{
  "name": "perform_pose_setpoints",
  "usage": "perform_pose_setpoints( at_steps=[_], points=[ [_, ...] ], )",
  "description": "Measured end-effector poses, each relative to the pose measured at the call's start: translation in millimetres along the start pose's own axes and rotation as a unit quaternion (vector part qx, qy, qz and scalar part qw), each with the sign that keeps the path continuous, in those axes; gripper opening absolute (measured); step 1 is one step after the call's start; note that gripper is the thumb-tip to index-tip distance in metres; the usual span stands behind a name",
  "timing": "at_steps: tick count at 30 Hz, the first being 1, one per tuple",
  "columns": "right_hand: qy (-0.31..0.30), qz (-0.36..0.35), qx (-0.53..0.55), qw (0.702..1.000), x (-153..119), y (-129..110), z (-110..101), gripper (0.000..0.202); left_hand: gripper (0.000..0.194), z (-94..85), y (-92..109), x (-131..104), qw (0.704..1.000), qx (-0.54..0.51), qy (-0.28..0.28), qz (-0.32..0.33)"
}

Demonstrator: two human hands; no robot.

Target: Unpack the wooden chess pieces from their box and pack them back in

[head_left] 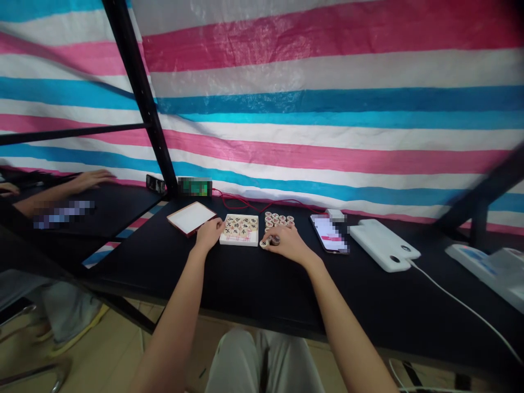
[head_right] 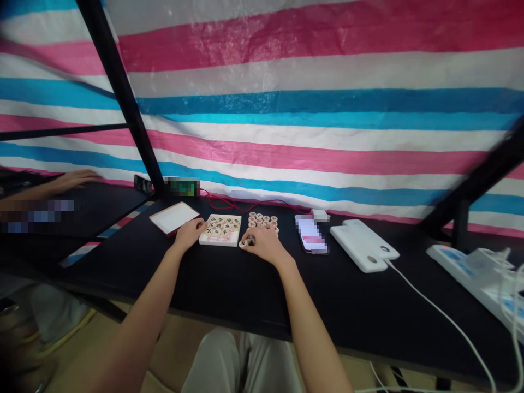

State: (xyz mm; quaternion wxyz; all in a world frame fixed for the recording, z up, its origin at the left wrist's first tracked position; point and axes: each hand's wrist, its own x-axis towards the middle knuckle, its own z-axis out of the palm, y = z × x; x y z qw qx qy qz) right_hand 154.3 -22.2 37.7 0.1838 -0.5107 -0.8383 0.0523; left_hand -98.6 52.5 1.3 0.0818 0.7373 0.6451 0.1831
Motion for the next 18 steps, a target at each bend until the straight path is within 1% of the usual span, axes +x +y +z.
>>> perform_pose_setpoints(
  at_steps=[7,18],
  points=[
    [-0.023,0.009,-0.007,1.000,-3.0,5.8,-1.7,0.010,0.035,-3.1,3.8,-0.7,1.000,0.002,-0.003,-0.006],
    [0.003,-0.003,-0.027,1.000,-2.9,4.6,-1.7,0.010,0.034,-3.4,4.0,-1.4,1.000,-0.002,-0.003,-0.006]
  ],
)
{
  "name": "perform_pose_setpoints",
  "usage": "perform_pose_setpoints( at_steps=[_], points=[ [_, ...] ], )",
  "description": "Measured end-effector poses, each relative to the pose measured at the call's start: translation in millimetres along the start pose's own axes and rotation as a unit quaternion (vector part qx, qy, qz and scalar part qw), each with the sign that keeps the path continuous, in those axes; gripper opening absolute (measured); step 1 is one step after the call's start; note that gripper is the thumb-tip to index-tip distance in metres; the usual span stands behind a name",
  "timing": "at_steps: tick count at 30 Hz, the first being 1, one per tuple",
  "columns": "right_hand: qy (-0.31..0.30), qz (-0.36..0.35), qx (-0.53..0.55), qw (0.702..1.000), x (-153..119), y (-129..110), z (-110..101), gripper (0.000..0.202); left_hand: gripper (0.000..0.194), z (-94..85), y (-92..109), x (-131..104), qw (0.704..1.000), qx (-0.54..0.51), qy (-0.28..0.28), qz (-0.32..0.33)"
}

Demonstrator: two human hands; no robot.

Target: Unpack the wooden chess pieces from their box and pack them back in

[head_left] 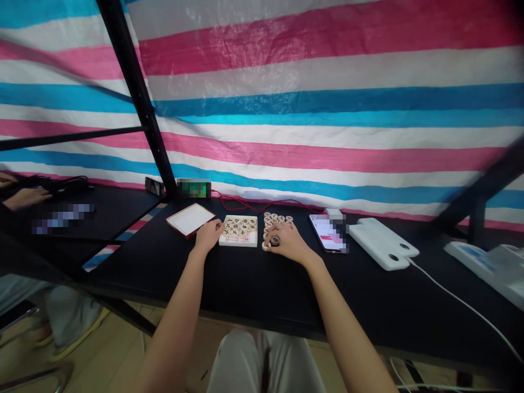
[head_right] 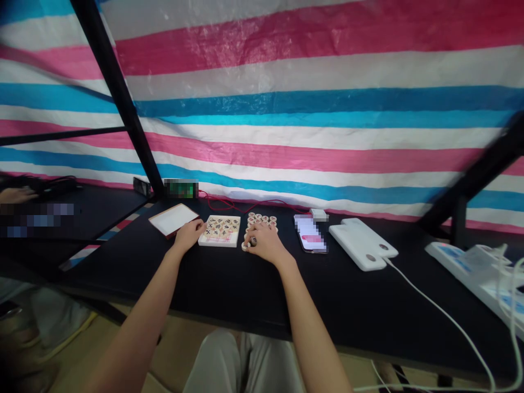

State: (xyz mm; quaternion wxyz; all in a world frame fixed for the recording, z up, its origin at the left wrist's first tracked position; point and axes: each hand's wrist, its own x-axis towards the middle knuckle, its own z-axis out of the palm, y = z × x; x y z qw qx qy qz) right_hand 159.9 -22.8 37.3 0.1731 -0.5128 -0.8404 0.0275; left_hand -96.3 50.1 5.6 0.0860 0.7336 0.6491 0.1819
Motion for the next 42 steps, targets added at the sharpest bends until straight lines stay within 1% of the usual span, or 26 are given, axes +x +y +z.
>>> perform_pose_setpoints(
  at_steps=[3,6,8,12,15,19,22,25,26,29,31,34,38,42],
  points=[
    [-0.005,-0.007,0.013,1.000,2,-2,1,0.010,0.034,-1.0,1,0,1.000,-0.002,-0.004,-0.004],
    [0.022,0.000,0.015,1.000,10,-9,6,0.015,0.033,-1.0,2,1,1.000,0.002,-0.002,-0.006],
    [0.034,0.001,-0.006,0.999,19,-17,11,0.020,0.033,-0.5,2,1,1.000,0.002,0.001,-0.006],
    [-0.006,-0.015,-0.067,0.998,43,-34,23,0.022,0.032,0.4,3,1,1.000,0.003,0.002,-0.015],
    [-0.030,0.001,-0.097,0.995,58,-41,32,0.023,0.032,1.2,3,1,1.000,0.005,0.006,-0.015],
    [-0.020,0.006,-0.103,0.994,65,-42,38,0.023,0.032,3.2,1,2,1.000,0.002,0.009,-0.008],
    [0.009,-0.002,-0.076,0.997,59,-37,31,0.021,0.033,4.5,-1,3,1.000,-0.001,0.010,-0.003],
    [0.033,0.000,-0.015,0.999,49,-26,15,0.022,0.033,4.9,-2,3,1.000,-0.006,0.011,0.000],
    [0.029,-0.005,0.011,1.000,45,-21,9,0.023,0.032,4.8,-2,2,1.000,-0.006,0.010,0.001],
    [-0.012,-0.028,0.087,0.996,30,-5,-4,0.027,0.033,4.2,-2,2,1.000,-0.005,0.012,0.002],
    [-0.024,-0.030,0.126,0.991,19,5,-8,0.026,0.034,3.6,-1,2,1.000,-0.002,0.011,0.001],
    [-0.037,-0.014,0.167,0.985,3,15,-9,0.026,0.033,2.8,0,2,1.000,0.003,0.007,-0.003],
    [-0.085,0.004,0.185,0.979,-8,19,-8,0.028,0.033,2.3,0,2,1.000,0.006,0.005,-0.007],
    [-0.080,0.001,0.150,0.985,-9,17,-9,0.028,0.034,3.3,-1,1,1.000,0.005,0.005,-0.002]
  ],
)
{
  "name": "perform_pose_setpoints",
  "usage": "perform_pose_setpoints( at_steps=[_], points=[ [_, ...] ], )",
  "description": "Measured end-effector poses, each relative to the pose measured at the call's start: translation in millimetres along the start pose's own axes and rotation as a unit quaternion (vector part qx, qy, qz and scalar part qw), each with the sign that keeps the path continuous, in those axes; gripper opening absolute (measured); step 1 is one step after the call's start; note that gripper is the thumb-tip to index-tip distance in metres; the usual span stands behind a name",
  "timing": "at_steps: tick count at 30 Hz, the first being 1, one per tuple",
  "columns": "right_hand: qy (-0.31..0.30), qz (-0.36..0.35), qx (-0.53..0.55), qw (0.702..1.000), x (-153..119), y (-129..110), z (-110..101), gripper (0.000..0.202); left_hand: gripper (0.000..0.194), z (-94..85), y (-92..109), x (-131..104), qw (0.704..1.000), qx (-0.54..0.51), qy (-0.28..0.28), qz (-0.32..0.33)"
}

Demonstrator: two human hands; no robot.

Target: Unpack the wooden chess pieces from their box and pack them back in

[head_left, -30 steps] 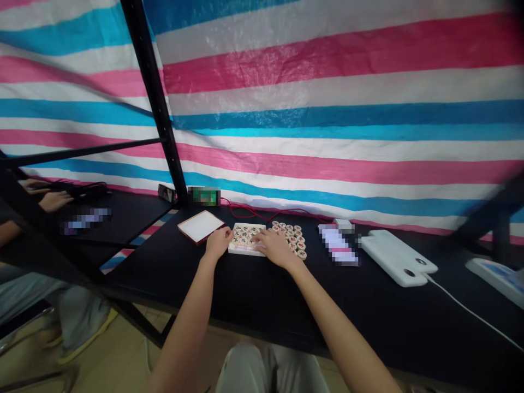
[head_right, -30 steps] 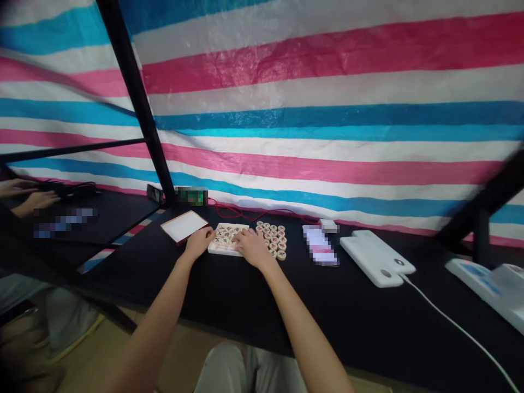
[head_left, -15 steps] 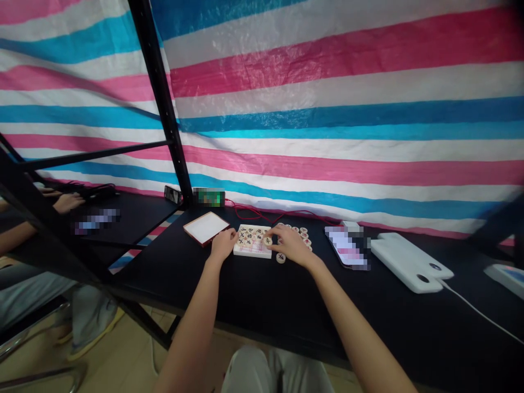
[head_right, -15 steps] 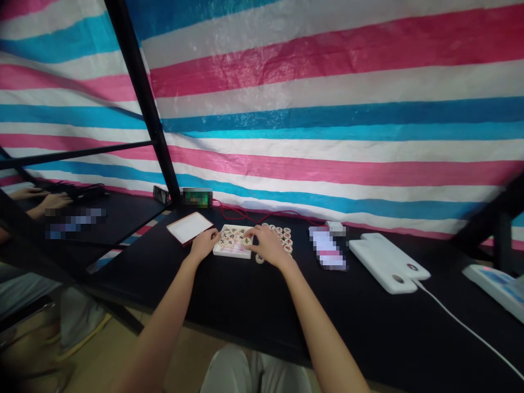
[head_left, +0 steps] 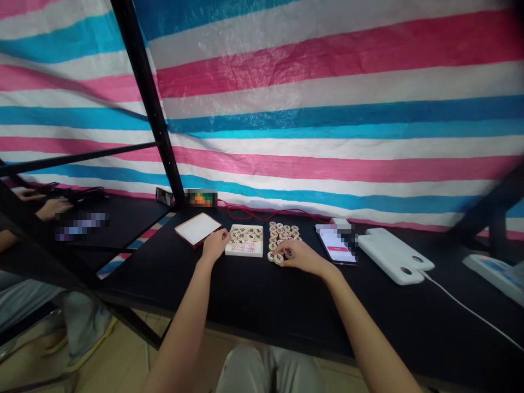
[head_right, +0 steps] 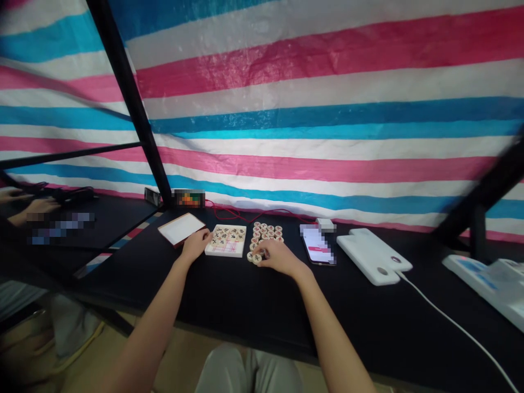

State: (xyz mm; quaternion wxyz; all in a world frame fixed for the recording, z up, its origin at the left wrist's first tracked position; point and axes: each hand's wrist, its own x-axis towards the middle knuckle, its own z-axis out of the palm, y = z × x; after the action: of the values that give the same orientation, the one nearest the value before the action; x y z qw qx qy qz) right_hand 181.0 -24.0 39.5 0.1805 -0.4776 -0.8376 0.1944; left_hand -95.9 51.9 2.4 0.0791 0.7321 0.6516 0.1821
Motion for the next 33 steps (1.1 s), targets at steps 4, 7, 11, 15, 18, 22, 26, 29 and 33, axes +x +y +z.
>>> perform_pose_setpoints(
  at_steps=[4,7,11,15,18,22,26,29,33],
  points=[
    [0.020,0.001,-0.056,0.998,-1,-2,-4,0.025,0.034,0.3,0,0,1.000,0.001,0.006,0.002],
    [0.016,0.007,-0.068,0.998,-3,-3,-6,0.024,0.034,-0.8,1,-1,1.000,0.006,0.005,0.001],
    [0.007,0.016,-0.087,0.996,-4,-2,-6,0.023,0.035,-1.8,2,-1,1.000,0.007,0.001,-0.004],
    [0.012,0.012,-0.112,0.994,-4,1,-3,0.022,0.034,-0.7,1,0,1.000,0.004,0.000,-0.006],
    [0.016,-0.007,-0.121,0.992,-2,0,0,0.022,0.035,0.3,1,0,1.000,0.003,-0.001,-0.003],
    [0.019,0.001,-0.147,0.989,-2,-6,0,0.023,0.034,1.0,0,1,1.000,0.005,0.002,-0.003],
    [0.030,0.017,-0.160,0.986,-3,-7,-1,0.023,0.034,1.7,-1,0,1.000,0.002,0.007,0.005],
    [0.041,0.011,-0.152,0.987,-3,-7,-1,0.023,0.034,2.4,-2,1,1.000,0.000,0.011,0.005],
    [0.133,-0.034,-0.104,0.985,-8,-39,-5,0.024,0.035,2.6,-1,1,1.000,0.003,0.009,-0.001]
  ],
)
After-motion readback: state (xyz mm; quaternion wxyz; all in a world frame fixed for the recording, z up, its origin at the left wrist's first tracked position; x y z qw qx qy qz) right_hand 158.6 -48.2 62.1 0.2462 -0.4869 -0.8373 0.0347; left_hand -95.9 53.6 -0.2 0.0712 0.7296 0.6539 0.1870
